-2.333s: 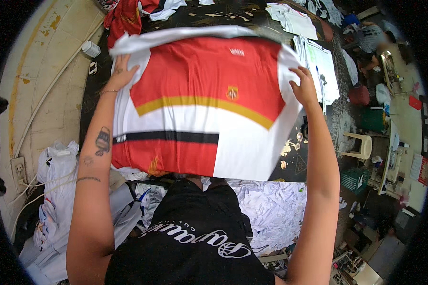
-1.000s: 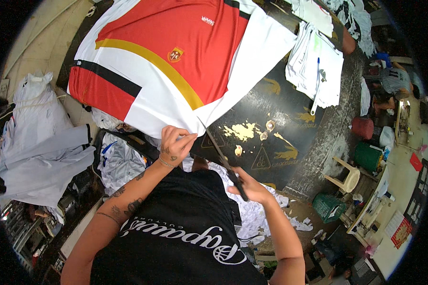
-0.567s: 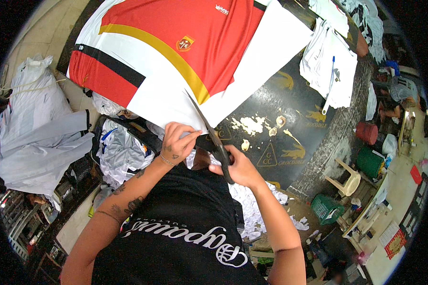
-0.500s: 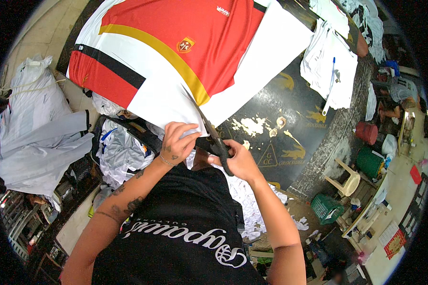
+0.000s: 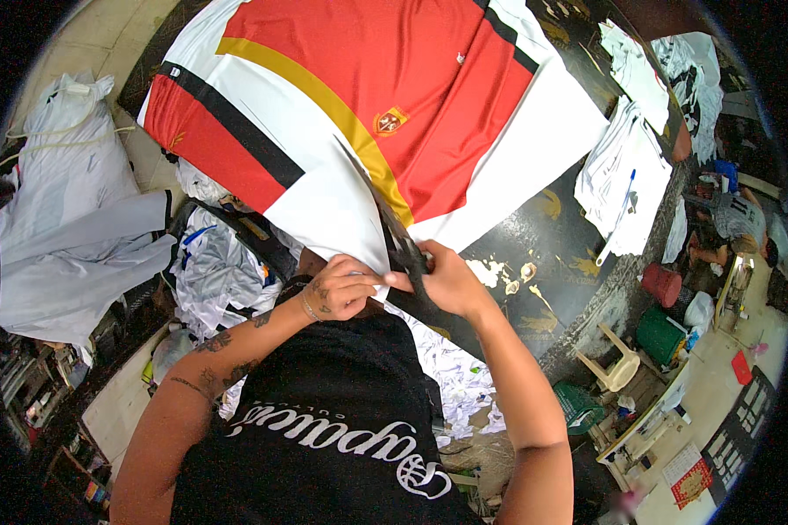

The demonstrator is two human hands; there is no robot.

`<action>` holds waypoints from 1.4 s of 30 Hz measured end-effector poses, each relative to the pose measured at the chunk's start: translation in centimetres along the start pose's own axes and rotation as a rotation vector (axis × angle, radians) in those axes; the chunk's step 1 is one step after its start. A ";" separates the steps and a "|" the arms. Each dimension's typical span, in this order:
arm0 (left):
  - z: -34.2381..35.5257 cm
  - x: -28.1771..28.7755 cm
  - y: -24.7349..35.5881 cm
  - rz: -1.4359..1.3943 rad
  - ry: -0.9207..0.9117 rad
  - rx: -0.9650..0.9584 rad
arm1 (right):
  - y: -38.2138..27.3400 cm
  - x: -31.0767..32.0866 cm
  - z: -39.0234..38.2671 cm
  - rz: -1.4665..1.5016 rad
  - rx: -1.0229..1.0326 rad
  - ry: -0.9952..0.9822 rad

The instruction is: The person lays a red, white, and yellow jersey on a table, uses shears to cut along the side seams, removes the side panels, and sets them aside. The process is repeated for a second jersey.

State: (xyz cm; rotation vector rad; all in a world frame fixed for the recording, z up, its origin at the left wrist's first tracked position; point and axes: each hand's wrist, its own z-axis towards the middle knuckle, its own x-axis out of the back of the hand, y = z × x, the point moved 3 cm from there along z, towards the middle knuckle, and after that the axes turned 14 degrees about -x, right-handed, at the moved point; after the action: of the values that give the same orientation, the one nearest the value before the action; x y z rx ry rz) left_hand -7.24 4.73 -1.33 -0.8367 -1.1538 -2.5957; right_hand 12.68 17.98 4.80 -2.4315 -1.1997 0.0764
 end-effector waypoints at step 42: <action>-0.4 14.2 -12.4 0.099 -0.114 -0.033 | -32.4 -3.3 13.6 -0.433 0.066 -0.169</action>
State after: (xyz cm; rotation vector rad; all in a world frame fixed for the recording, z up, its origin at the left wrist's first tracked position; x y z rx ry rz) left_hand -23.83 13.75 -1.32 -1.0336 -1.0716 -2.5225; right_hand -16.66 37.53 4.82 -2.0901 -1.7423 0.1918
